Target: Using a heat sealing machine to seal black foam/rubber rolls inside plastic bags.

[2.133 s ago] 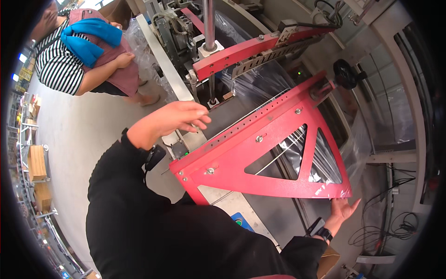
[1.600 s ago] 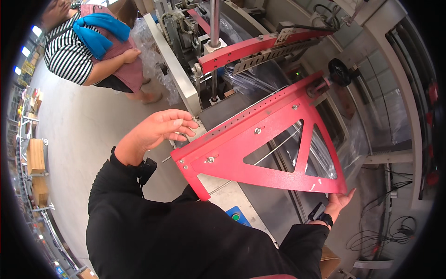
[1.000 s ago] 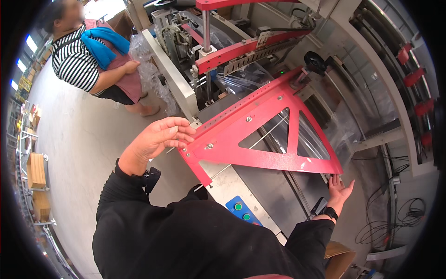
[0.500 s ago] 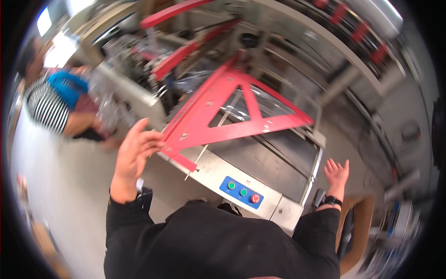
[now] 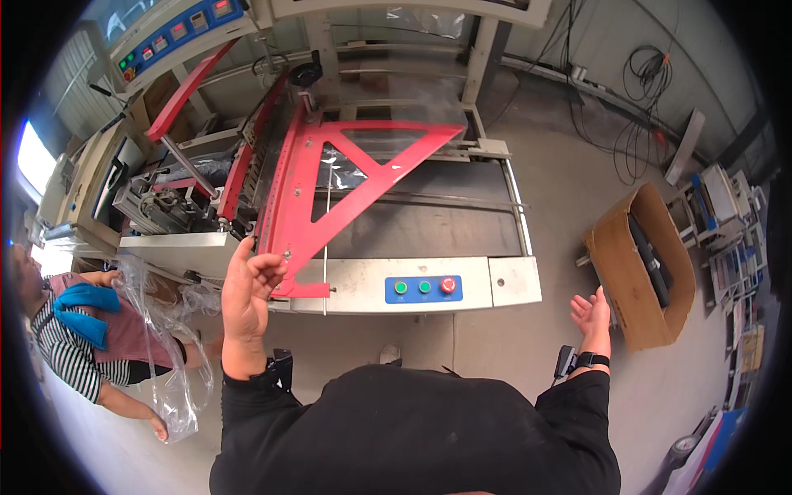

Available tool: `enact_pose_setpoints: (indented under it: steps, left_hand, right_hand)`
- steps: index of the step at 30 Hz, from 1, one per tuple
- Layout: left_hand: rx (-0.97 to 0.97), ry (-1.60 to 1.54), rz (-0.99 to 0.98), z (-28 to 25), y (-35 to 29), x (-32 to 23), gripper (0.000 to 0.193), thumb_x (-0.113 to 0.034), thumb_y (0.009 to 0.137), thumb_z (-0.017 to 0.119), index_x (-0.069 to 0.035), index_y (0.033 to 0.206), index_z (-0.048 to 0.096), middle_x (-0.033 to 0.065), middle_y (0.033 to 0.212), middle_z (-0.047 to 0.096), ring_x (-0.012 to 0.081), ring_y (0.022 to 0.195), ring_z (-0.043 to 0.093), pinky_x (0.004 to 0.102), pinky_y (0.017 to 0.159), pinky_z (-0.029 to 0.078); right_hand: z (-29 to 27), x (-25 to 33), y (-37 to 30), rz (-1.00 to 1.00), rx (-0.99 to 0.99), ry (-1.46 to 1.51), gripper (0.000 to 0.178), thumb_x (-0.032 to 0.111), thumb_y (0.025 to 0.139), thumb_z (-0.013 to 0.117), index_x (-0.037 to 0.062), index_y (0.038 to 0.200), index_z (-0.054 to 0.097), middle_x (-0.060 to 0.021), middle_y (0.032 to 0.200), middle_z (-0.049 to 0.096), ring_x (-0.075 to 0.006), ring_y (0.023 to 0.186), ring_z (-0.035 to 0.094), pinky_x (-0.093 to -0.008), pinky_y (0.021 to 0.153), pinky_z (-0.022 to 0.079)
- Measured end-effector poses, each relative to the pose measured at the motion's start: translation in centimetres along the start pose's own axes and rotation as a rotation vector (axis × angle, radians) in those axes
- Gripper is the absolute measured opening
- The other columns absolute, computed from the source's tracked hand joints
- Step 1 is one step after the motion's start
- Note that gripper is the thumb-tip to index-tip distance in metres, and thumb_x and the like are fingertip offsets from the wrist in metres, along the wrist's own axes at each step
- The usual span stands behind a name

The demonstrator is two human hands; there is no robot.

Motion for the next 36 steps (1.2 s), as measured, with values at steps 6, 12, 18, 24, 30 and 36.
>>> enact_pose_setpoints:
  steps: [6,12,18,24,30,36]
  left_hand:
    - [0.099,0.000,-0.047,7.4,-1.5,2.8,0.056,-0.038,0.093,0.045,-0.003,0.134,0.030,0.0131,0.102,0.058,0.0217,0.090,0.058,0.0331,0.084,0.045]
    - [0.317,-0.047,-0.201,17.9,-4.4,7.8,0.059,-0.035,0.091,0.050,-0.003,0.136,0.029,0.0160,0.105,0.058,0.0229,0.094,0.058,0.0332,0.085,0.045]
    - [0.412,-0.026,-0.289,26.6,-6.6,10.7,0.067,-0.037,0.088,0.056,-0.002,0.136,0.026,0.0156,0.105,0.059,0.0224,0.095,0.059,0.0324,0.086,0.045]
    - [0.271,0.019,-0.363,28.6,-7.9,12.6,0.066,-0.033,0.089,0.055,0.000,0.137,0.024,0.0158,0.105,0.059,0.0212,0.095,0.059,0.0319,0.087,0.045]
    - [0.159,0.028,-0.367,29.6,-5.9,15.5,0.062,-0.029,0.091,0.051,0.001,0.138,0.021,0.0164,0.108,0.058,0.0213,0.096,0.058,0.0325,0.087,0.045]
    - [0.193,-0.052,-0.464,32.6,-6.6,17.4,0.076,-0.031,0.091,0.052,0.000,0.142,0.006,0.0190,0.111,0.056,0.0233,0.097,0.058,0.0333,0.087,0.044]
  right_hand:
    - [-13.0,-5.4,-0.3,0.085,-0.137,-0.093,0.076,0.054,0.086,0.047,0.0059,0.140,0.020,-0.0209,0.117,0.052,-0.0319,0.100,0.054,-0.0535,0.095,0.031]
    - [-25.2,-9.7,-2.2,0.208,-0.175,-0.027,0.072,0.053,0.086,0.048,0.0084,0.138,0.024,-0.0158,0.110,0.056,-0.0281,0.094,0.056,-0.0511,0.091,0.034]
    - [-31.4,-8.1,0.1,0.266,-0.176,-0.015,0.070,0.051,0.088,0.045,0.0084,0.140,0.023,-0.0153,0.111,0.056,-0.0278,0.095,0.056,-0.0490,0.091,0.034]
    - [-26.8,-5.4,8.3,0.292,-0.042,-0.095,0.067,0.048,0.090,0.044,0.0080,0.140,0.022,-0.0186,0.116,0.054,-0.0302,0.100,0.055,-0.0486,0.095,0.032]
    - [-16.3,-3.8,15.1,0.324,0.211,-0.239,0.059,0.042,0.092,0.044,0.0070,0.136,0.026,-0.0216,0.117,0.053,-0.0329,0.101,0.056,-0.0493,0.092,0.036]
    - [-13.0,-2.1,17.5,0.373,0.308,-0.353,0.056,0.039,0.093,0.044,0.0082,0.136,0.026,-0.0213,0.116,0.054,-0.0326,0.099,0.057,-0.0479,0.089,0.038]
Point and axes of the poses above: each hand's wrist, its own y-axis towards the middle knuckle, its own z-axis out of the palm, x = y × z, the point moved 6 cm from there along y, towards the middle knuckle
